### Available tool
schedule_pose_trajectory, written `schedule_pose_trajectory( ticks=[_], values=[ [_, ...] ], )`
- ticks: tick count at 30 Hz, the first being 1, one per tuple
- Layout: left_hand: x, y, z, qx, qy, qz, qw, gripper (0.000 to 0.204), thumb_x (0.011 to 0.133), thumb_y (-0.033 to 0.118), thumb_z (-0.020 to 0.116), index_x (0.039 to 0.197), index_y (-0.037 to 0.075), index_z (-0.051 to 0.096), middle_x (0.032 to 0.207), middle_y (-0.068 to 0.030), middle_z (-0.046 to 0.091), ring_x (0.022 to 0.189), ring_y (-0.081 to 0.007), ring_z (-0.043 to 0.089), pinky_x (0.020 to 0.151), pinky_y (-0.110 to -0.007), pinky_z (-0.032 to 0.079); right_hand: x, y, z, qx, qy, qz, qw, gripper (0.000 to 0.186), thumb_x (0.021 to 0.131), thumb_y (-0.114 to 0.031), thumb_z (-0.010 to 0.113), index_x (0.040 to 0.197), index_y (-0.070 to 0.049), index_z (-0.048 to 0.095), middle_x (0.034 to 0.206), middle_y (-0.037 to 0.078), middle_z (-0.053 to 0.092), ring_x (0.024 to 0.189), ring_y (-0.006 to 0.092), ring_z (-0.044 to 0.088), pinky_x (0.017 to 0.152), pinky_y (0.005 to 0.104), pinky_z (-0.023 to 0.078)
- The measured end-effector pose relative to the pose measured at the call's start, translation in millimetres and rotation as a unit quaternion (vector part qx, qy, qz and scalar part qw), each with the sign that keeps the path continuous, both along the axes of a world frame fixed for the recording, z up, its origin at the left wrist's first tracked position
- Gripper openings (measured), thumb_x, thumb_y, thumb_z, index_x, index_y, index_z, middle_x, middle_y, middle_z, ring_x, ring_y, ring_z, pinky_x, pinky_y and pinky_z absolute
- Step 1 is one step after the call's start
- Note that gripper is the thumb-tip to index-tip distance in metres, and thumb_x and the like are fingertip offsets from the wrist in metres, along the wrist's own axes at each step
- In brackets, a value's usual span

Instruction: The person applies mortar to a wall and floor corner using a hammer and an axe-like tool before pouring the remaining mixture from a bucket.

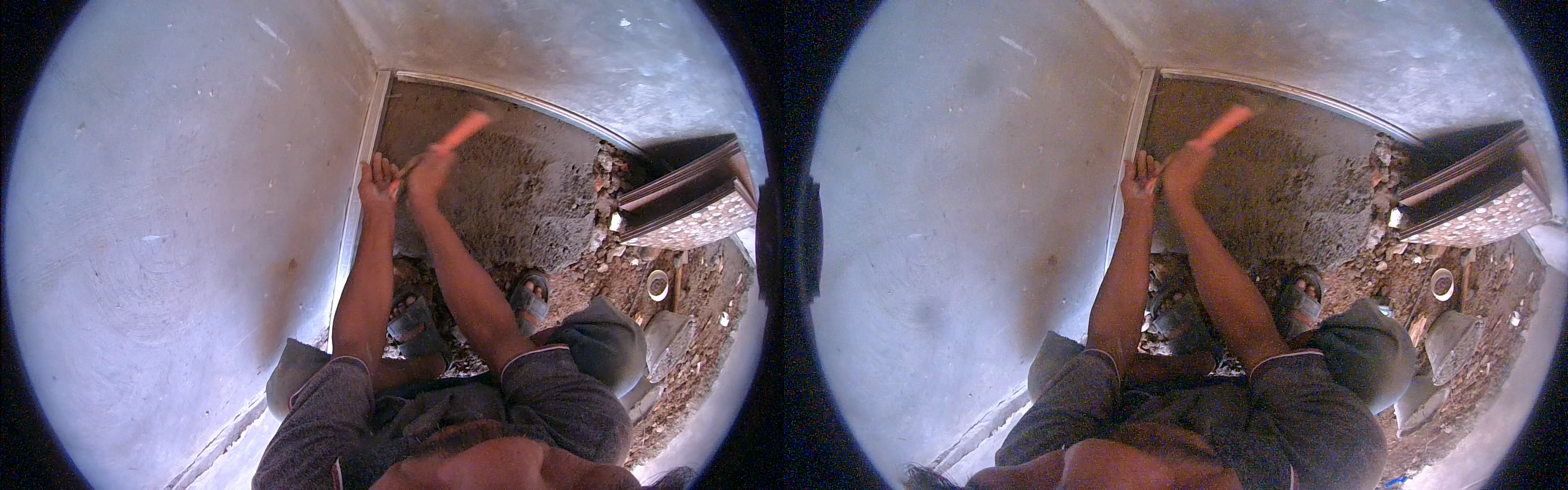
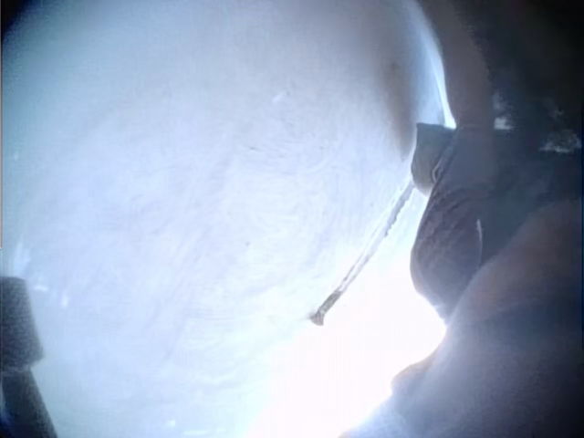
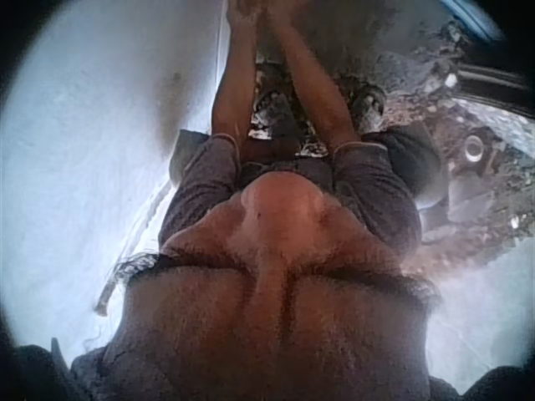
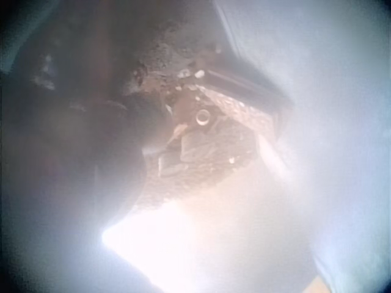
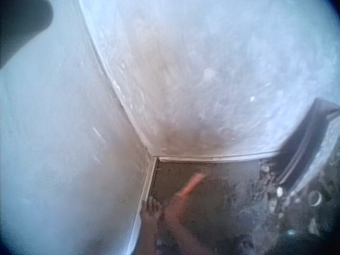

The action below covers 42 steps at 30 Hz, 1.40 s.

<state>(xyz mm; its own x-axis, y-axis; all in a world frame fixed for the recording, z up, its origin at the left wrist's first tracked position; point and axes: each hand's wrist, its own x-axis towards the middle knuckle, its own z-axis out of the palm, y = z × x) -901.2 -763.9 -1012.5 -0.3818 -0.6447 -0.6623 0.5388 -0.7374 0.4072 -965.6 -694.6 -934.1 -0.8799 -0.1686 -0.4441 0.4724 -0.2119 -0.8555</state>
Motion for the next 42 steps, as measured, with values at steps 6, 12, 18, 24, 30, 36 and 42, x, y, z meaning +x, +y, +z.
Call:
schedule_pose_trajectory(
  ticks=[6,12,18,24,30,36,42],
  values=[
    [-3,5,22,0.069,0.019,0.033,0.997,0.037,0.089,0.034,0.053,0.110,0.005,0.054,0.102,-0.0061,0.061,0.083,-0.0210,0.054,0.076,-0.040,0.049,-5,13,1,-0.027,-0.074,0.017,0.997,0.024,0.094,-0.027,0.038,0.092,-0.005,0.045,0.070,0.006,0.050,0.058,0.0162,0.050,0.048,0.0311,0.042],
    [-29,22,24,0.048,-0.018,-0.004,0.999,0.037,0.089,0.034,0.052,0.112,0.006,0.054,0.105,-0.0055,0.060,0.087,-0.0197,0.053,0.079,-0.043,0.047,-17,0,-64,0.162,0.168,0.179,0.956,0.017,0.093,-0.023,0.037,0.093,-0.007,0.043,0.067,0.006,0.048,0.056,0.0169,0.050,0.042,0.0304,0.040],
    [-17,20,21,0.030,-0.006,-0.005,1.000,0.035,0.089,0.036,0.052,0.111,0.008,0.051,0.112,-0.0023,0.058,0.093,-0.0190,0.053,0.084,-0.046,0.046,-10,13,-4,0.028,0.018,0.078,0.996,0.018,0.092,-0.023,0.039,0.096,-0.007,0.045,0.067,0.006,0.049,0.055,0.0165,0.050,0.048,0.0318,0.042],
    [-9,4,7,0.058,0.008,0.013,0.998,0.033,0.089,0.035,0.052,0.111,0.010,0.051,0.113,-0.0008,0.058,0.095,-0.0195,0.053,0.085,-0.048,0.044,-12,11,-6,-0.026,-0.018,0.024,0.999,0.020,0.093,-0.023,0.037,0.091,-0.006,0.046,0.074,0.008,0.051,0.059,0.0163,0.050,0.050,0.0301,0.043],
    [-19,11,10,0.039,-0.006,-0.008,0.999,0.034,0.090,0.033,0.051,0.116,0.011,0.047,0.117,-0.0012,0.056,0.099,-0.0208,0.052,0.088,-0.046,0.043,-7,3,-30,0.114,0.055,0.184,0.975,0.022,0.095,-0.025,0.036,0.090,-0.006,0.044,0.076,0.007,0.051,0.058,0.0148,0.050,0.047,0.0296,0.043],
    [-4,6,13,0.014,-0.026,0.016,0.999,0.036,0.091,0.033,0.050,0.118,0.009,0.046,0.116,-0.0044,0.056,0.099,-0.0225,0.052,0.084,-0.045,0.045,-7,3,-5,0.031,0.005,0.004,0.999,0.020,0.094,-0.024,0.037,0.087,-0.006,0.044,0.074,0.007,0.051,0.052,0.0150,0.050,0.041,0.0307,0.040],
    [-10,7,17,0.048,-0.009,-0.009,0.999,0.032,0.091,0.033,0.048,0.114,0.011,0.048,0.113,-0.0043,0.057,0.097,-0.0234,0.055,0.078,-0.047,0.049,-14,2,-49,0.032,0.021,0.068,0.997,0.021,0.093,-0.023,0.040,0.082,-0.006,0.043,0.063,0.006,0.049,0.042,0.0163,0.046,0.039,0.0312,0.040]
  ],
)
